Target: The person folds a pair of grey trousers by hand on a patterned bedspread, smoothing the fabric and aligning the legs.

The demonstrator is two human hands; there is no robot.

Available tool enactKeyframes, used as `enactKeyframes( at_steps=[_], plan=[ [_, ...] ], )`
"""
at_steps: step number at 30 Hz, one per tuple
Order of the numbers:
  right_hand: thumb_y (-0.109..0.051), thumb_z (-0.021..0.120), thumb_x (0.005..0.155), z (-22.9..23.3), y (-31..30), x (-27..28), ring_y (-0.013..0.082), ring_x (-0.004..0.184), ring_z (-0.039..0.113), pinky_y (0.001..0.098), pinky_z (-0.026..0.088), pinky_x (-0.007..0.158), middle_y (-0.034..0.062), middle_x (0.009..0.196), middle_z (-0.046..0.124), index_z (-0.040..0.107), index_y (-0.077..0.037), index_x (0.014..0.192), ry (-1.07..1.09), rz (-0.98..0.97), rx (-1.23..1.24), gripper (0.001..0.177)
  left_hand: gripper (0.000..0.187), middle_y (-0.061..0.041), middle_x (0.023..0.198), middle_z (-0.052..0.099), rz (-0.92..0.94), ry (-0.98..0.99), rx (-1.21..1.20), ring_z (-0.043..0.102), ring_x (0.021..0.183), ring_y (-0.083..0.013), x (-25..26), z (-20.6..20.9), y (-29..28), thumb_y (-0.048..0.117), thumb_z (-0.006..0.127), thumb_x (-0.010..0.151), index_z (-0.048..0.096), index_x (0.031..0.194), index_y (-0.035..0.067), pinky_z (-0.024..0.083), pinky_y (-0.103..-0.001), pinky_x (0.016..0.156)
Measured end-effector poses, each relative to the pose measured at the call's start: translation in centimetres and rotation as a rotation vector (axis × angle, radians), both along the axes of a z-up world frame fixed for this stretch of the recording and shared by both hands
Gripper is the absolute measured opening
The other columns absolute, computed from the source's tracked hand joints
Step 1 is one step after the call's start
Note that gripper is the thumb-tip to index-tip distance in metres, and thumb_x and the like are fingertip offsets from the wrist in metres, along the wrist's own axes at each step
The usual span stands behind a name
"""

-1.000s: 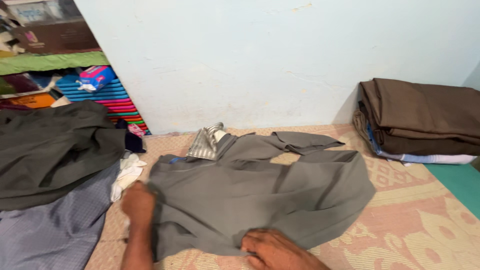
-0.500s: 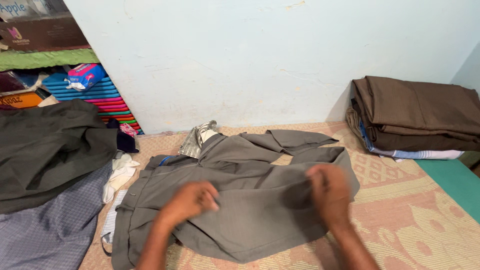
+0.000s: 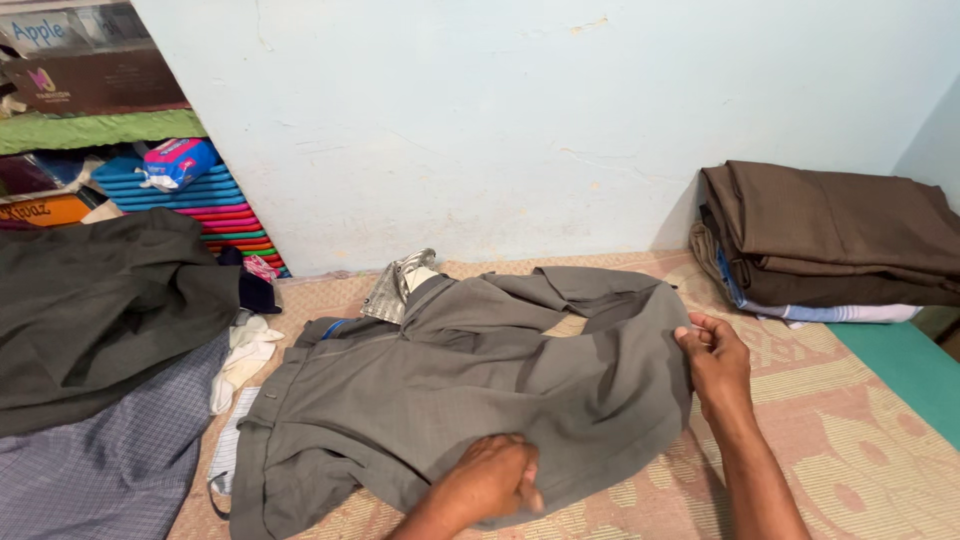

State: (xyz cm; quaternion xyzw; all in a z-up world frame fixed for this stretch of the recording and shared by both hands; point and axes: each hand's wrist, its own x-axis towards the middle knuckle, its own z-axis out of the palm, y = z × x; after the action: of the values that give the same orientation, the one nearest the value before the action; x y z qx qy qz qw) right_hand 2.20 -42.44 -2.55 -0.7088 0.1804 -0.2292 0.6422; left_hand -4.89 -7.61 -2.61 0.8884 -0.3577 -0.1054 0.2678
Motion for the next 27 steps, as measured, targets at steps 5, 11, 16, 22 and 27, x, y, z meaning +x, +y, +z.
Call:
enactKeyframes(
  at_steps=[5, 11, 16, 22, 27],
  plan=[
    [-0.025, 0.076, 0.095, -0.7, -0.5, 0.3, 0.024, 0.099, 0.062, 0.0372, 0.053, 0.082, 0.0138, 0.117, 0.06, 0.068, 0.0, 0.128, 0.187, -0.179, -0.166, 0.042, 0.039, -0.019, 0.095, 0.068, -0.064, 0.034, 0.073, 0.065, 0.098, -0.0387, -1.4, -0.7, -0.8, 0.014, 0.092, 0.067, 0.065, 0.091, -0.001, 0.049, -0.046, 0.09],
    [-0.031, 0.072, 0.097, -4.1, -2.9, 2.5, 0.0181, 0.112, 0.061, 0.0343, 0.047, 0.098, 0.008, 0.117, 0.068, 0.067, -0.004, 0.123, -0.02, -0.163, 0.156, 0.038, 0.011, -0.021, 0.098, 0.072, 0.188, -0.074, 0.356, 0.07, 0.094, -0.0408, 5.7, -6.3, 2.3, 0.008, 0.064, 0.088, 0.073, 0.095, 0.005, 0.056, -0.051, 0.083],
    [-0.033, 0.068, 0.098, -1.9, -1.3, 1.2, 0.025, 0.112, 0.061, 0.0444, 0.049, 0.099, 0.0109, 0.121, 0.069, 0.068, -0.009, 0.127, 0.148, -0.119, 0.114, 0.038, 0.031, -0.017, 0.112, 0.073, 0.935, -0.21, 0.453, 0.072, 0.105, -0.0373, 9.0, -2.0, 18.0, 0.027, 0.05, 0.097, 0.075, 0.105, 0.01, 0.057, -0.049, 0.09],
    [-0.036, 0.071, 0.093, 0.5, 3.6, -0.6, 0.0312, 0.11, 0.066, 0.0484, 0.054, 0.099, 0.0202, 0.124, 0.068, 0.06, -0.011, 0.136, 0.478, 0.275, -0.385, 0.051, 0.034, -0.019, 0.126, 0.072, 1.111, -0.078, 0.509, 0.069, 0.119, -0.0366, 10.2, -1.2, 21.2, 0.018, 0.048, 0.099, 0.075, 0.117, 0.01, 0.056, -0.048, 0.099],
    [-0.034, 0.077, 0.084, -0.3, 4.4, -0.8, 0.0312, 0.111, 0.062, 0.046, 0.054, 0.094, 0.02, 0.129, 0.06, 0.061, -0.008, 0.132, 0.267, 0.322, -0.6, 0.057, 0.034, -0.017, 0.131, 0.069, 1.115, -0.061, 0.466, 0.067, 0.122, -0.0362, 9.6, -0.2, 20.4, 0.019, 0.048, 0.099, 0.072, 0.121, 0.011, 0.053, -0.048, 0.101]
  ],
)
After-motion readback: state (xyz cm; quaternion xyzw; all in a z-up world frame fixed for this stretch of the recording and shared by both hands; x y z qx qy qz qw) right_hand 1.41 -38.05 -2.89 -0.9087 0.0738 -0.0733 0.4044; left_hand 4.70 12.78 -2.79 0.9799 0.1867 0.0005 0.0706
